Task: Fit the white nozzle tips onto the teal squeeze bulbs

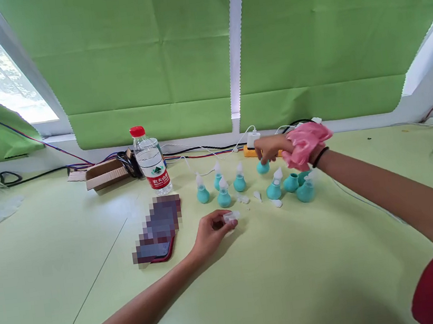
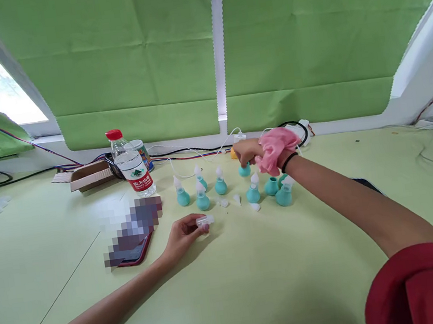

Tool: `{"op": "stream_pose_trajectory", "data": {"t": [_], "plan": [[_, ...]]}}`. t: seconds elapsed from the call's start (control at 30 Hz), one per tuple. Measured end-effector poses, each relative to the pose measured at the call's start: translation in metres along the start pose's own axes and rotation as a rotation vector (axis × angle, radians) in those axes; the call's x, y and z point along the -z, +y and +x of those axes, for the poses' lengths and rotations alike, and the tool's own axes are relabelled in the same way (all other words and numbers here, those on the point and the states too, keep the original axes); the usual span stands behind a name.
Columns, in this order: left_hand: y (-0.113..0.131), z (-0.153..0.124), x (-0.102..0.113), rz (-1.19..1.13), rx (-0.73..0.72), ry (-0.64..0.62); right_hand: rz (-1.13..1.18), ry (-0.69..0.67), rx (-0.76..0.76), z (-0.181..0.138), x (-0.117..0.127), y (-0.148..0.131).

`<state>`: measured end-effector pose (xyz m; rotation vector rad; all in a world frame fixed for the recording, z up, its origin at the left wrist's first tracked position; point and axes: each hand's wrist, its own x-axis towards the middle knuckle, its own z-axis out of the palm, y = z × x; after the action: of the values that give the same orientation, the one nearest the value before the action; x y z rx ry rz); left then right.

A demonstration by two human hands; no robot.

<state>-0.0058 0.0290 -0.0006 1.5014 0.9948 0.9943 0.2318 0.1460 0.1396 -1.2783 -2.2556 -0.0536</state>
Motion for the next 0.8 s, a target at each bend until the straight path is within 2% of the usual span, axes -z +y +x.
{"op": "stream_pose_trajectory", "data": {"t": [0.07, 0.13, 0.2, 0.27, 0.33, 0.43, 0.5, 0.6, 0.7, 0.8], "plan": [[0.001, -0.001, 0.0, 0.049, -0.048, 0.088, -0.043, -0.107, 0.008, 0.006, 0.02, -0.011], [0.003, -0.003, 0.0, 0.138, -0.116, 0.19, -0.062, -0.131, 0.034, -0.002, 0.033, -0.028], [0.004, -0.005, -0.001, 0.218, -0.17, 0.252, 0.012, -0.115, 0.116, -0.027, 0.028, -0.052], [0.004, -0.008, -0.001, 0.255, -0.199, 0.26, 0.148, -0.155, 0.225, -0.065, 0.002, -0.074], [0.003, -0.009, -0.001, 0.267, -0.222, 0.262, 0.249, -0.208, 0.262, -0.104, -0.035, -0.089], [0.002, -0.01, -0.002, 0.269, -0.253, 0.276, 0.405, -0.169, 0.16, -0.143, -0.081, -0.094], [0.004, -0.011, -0.003, 0.216, -0.245, 0.257, 0.461, -0.128, 0.14, -0.154, -0.094, -0.09], [0.011, -0.012, -0.007, 0.025, -0.137, 0.187, 0.482, -0.063, 0.111, -0.155, -0.095, -0.085], [0.019, -0.015, -0.011, -0.159, -0.021, 0.089, 0.385, 0.008, 0.037, -0.153, -0.096, -0.082], [0.025, -0.017, -0.013, -0.248, 0.027, -0.021, 0.241, 0.067, 0.021, -0.154, -0.102, -0.079]]}}
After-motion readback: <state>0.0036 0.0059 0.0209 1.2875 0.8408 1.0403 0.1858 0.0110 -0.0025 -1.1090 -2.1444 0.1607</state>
